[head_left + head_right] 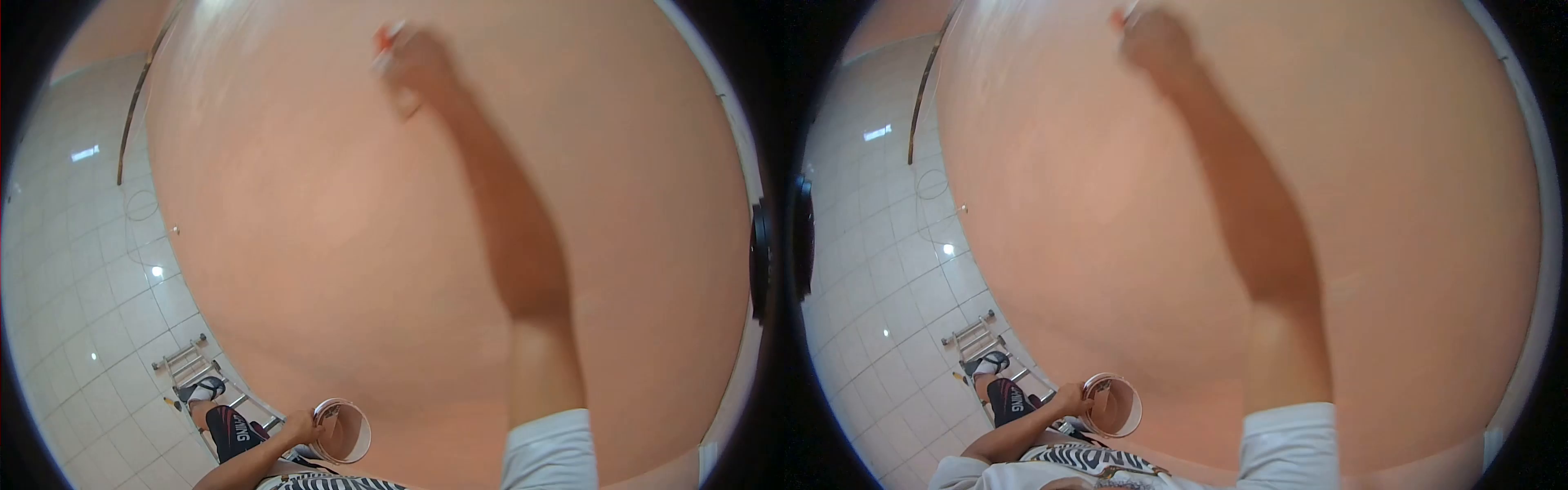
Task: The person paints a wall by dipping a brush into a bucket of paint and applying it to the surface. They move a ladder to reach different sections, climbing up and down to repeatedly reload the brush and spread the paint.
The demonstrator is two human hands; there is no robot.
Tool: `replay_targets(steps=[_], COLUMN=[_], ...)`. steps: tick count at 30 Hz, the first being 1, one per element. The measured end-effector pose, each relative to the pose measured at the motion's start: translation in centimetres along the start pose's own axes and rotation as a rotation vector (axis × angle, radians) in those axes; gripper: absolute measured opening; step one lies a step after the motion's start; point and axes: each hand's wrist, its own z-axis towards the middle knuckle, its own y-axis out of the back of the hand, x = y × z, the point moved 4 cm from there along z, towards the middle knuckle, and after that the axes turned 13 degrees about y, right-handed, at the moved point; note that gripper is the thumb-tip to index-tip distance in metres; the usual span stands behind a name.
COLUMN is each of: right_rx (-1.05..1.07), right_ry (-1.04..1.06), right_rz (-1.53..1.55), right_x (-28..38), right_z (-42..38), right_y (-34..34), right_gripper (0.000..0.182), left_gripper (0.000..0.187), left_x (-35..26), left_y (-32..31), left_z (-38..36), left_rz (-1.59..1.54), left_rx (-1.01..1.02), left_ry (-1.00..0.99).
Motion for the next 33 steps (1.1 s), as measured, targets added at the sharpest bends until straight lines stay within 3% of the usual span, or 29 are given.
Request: replay_targets(steps=[2,3,4,7,9,10,11,13,16,18,19,21,23,24,25,26,27,29,30,32,33], right_rx=[0.090,0.069,0.064,0.256,-0.070,0.169,0.397,0.517,0.613,0.257,0.286,0.232,0.050,0.015,0.038,-0.077,-0.196,-0.203,0.369,0.280,0.321], right_ry=[-0.184,-0.044,0.005,-0.101,0.142,0.237,0.322,0.297,0.436,0.397,0.323,0.279,0.064,-0.033,-0.423,-0.053,0.324,0.467,-0.180,0.347,0.341], right_rz=[-0.170,-0.464,-0.561,-0.658,-0.940,-0.618,-0.286,-0.145,0.093,0.351,0.298,0.030,-0.225,-0.306,-0.126,-0.465,-0.794,-0.814,-0.555,-0.297,-0.357], right_x=[0.4,-0.6,-0.5,-0.8,-3.1,-3.9,-0.1,7.4,14.7,11.8,7.1,-1.6,-5.9,-6.6,-1.6,-2.7,-3.8,-6.5,1.0,-1.1,2.1], right_z=[2.9,4.5,5.0,3.9,1.5,0.5,-1.4,-5.6,-8.5,-7.0,-4.3,1.9,5.9,7.1,5.6,6.5,6.8,6.1,4.0,0.4,-2.1], right_y=[12.7,15.6,18.0,16.7,7.1,2.3,-1.3,-7.6,-10.4,-12.3,-10.0,-0.1,10.8,14.4,18.4,18.5,17.3,11.3,12.2,-1.3,-5.2], right_gripper=[0.036,0.036,0.037,0.039,0.034,0.033,0.034,0.034,0.024,0.017,0.013,0.013,0.032,0.032,0.031,0.031,0.032,0.034,0.033,0.031,0.040], left_gripper=[0.043,0.043,0.042,0.043,0.043,0.044,0.044,0.044,0.042,0.043,0.043,0.042,0.042,0.042,0.041,0.042,0.042,0.042,0.042,0.042,0.042], left_x=[-0.1,-0.3,-0.6,-0.3,0.0,0.1,-0.1,-0.9,0.1,-0.4,-0.7,-0.3,-0.5,-0.4,-0.5,-0.7,-0.3,-0.2,-0.3,-0.4,-0.4], left_y=[-0.1,0.2,0.5,0.2,-0.2,-0.3,-0.1,0.6,-0.6,0.2,0.6,0.6,-0.1,-0.1,0.3,0.7,0.6,0.3,0.4,0.6,0.5], left_z=[-0.4,-0.5,-0.7,-0.3,-0.1,0.1,0.0,-0.9,0.2,-0.4,-1.0,-0.6,-0.5,-0.6,-0.6,-1.0,-0.9,-0.5,-0.6,-0.7,-0.5], left_rz=[-0.023,-0.030,-0.041,0.021,-0.004,-0.014,-0.017,-0.020,0.023,-0.016,-0.046,-0.006,-0.001,-0.009,-0.020,-0.044,-0.056,-0.084,-0.083,-0.082,-0.073], left_rx=[0.025,0.040,0.053,-0.014,-0.005,0.002,0.017,0.050,-0.127,0.002,0.067,-0.004,-0.027,-0.023,-0.026,0.021,0.026,0.044,0.030,0.002,-0.012], left_ry=[0.016,0.023,0.030,0.026,0.024,0.021,0.026,0.038,-0.058,-0.009,0.024,-0.003,-0.020,-0.016,-0.011,0.027,0.029,0.022,0.017,0.008,0.002])
